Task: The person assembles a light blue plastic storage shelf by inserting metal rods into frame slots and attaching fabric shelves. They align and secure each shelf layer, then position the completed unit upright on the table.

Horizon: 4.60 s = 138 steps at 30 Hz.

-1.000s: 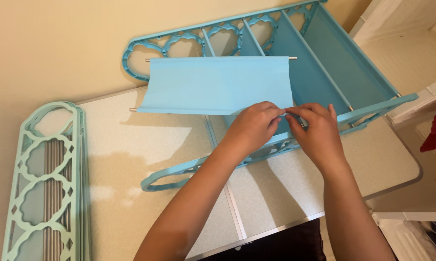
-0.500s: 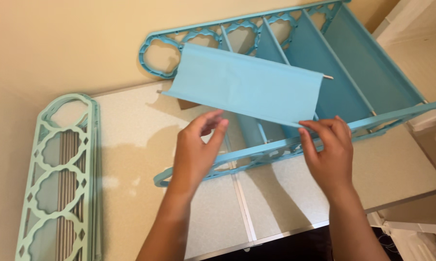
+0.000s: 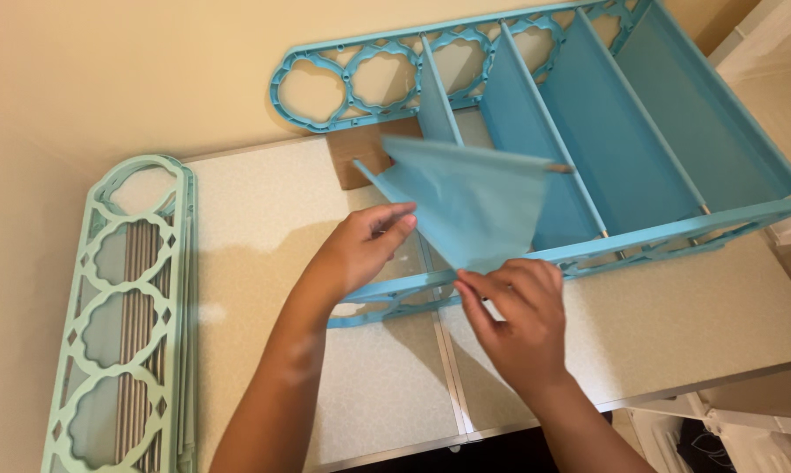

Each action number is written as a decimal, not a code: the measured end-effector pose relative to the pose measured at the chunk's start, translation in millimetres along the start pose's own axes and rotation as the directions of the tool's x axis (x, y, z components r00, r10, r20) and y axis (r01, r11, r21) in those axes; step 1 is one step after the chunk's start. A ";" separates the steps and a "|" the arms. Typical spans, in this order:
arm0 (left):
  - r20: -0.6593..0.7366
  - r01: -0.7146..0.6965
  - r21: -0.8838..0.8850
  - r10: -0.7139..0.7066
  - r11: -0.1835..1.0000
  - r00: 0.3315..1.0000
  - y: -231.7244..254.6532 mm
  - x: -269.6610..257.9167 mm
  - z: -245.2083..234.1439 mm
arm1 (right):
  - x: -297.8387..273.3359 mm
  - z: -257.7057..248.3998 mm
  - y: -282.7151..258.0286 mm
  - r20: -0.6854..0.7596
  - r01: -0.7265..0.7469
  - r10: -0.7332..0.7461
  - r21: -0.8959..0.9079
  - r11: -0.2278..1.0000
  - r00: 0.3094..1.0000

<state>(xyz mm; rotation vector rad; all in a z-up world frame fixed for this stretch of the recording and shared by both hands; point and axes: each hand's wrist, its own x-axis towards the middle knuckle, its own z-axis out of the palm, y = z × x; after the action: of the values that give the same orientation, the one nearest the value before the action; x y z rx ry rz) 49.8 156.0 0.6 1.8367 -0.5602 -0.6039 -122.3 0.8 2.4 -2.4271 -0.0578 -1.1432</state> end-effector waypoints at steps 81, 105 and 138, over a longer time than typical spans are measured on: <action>-0.042 -0.093 0.164 0.101 0.982 0.994 -1.0 -90.8 -19.0 | 91.5 39.1 24.1 -0.116 0.347 -0.334 0.117 0.930 0.935; -0.356 -0.235 -0.253 0.136 0.938 0.924 -39.4 -63.6 -36.5 | 111.7 75.2 9.3 0.105 0.582 -0.615 0.231 0.779 0.781; -0.206 -0.058 -0.320 -0.010 0.946 0.979 -14.0 34.0 -41.1 | 69.5 34.3 10.4 0.470 0.260 -0.438 0.396 0.881 0.767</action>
<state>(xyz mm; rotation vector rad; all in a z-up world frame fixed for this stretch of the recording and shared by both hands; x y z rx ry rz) 103.4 167.9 -5.0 1.5530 -0.3220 -0.4530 -49.7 -4.7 30.9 -2.4206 -0.8506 -0.4674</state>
